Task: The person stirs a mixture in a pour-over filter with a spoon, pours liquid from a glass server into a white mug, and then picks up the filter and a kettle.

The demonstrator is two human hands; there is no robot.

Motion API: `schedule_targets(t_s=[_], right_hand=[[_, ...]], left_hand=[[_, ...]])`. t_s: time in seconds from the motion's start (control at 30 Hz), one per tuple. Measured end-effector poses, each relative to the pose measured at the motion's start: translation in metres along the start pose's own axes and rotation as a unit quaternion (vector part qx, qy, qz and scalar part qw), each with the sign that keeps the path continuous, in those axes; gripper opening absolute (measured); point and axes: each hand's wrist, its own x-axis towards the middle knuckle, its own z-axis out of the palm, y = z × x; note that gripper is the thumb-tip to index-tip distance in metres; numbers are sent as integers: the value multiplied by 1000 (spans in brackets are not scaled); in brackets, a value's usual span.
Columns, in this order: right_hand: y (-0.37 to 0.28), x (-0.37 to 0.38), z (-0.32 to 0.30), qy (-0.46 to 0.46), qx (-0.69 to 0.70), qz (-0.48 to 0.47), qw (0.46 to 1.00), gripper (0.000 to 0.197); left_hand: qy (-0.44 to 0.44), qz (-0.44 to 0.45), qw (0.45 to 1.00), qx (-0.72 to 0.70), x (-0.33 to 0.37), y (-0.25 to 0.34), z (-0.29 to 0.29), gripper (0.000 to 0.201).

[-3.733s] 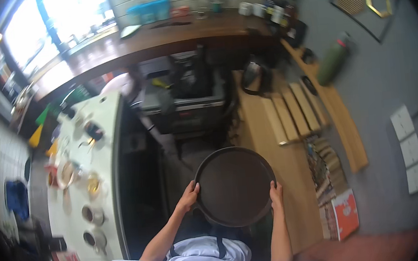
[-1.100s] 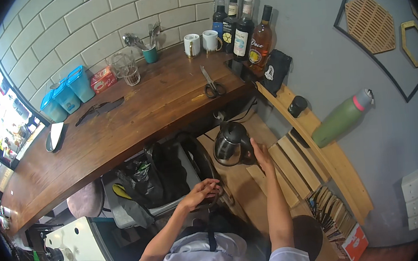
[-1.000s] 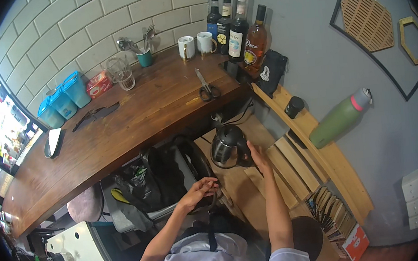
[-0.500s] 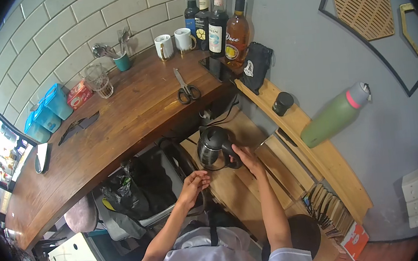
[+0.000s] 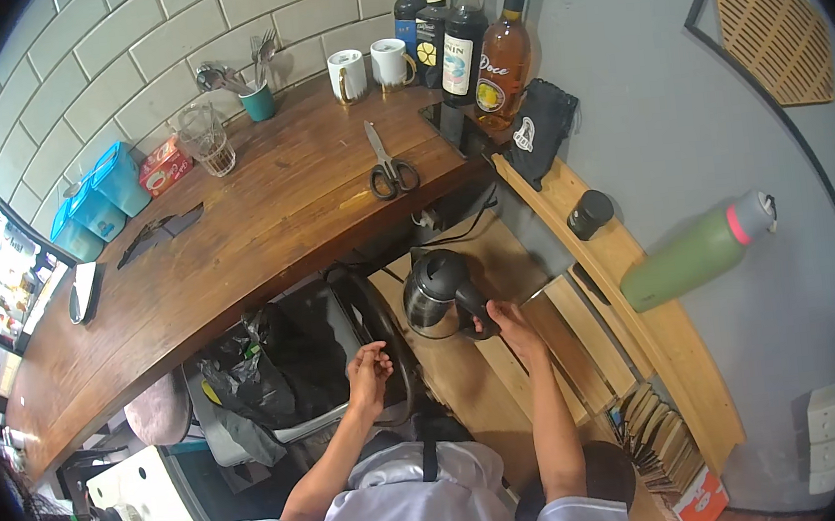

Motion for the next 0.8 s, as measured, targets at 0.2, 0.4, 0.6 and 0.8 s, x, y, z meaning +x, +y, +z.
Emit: schedule_targets(t_s=[0.2, 0.4, 0.6, 0.8], right_hand=[[1, 0, -2, -26, 4, -12, 1000, 50], [-15, 18, 9, 205, -181, -90, 958, 52], [-71, 46, 70, 281, -428, -86, 855, 62], [-67, 67, 85, 311, -537, -29, 784, 68]], left_hand=[[5, -4, 1000, -4, 0, 0, -4, 17], [-15, -13, 1000, 7, -3, 0, 3, 17], [-62, -33, 997, 35, -4, -4, 8, 18], [-93, -50, 993, 52, -10, -8, 12, 17]])
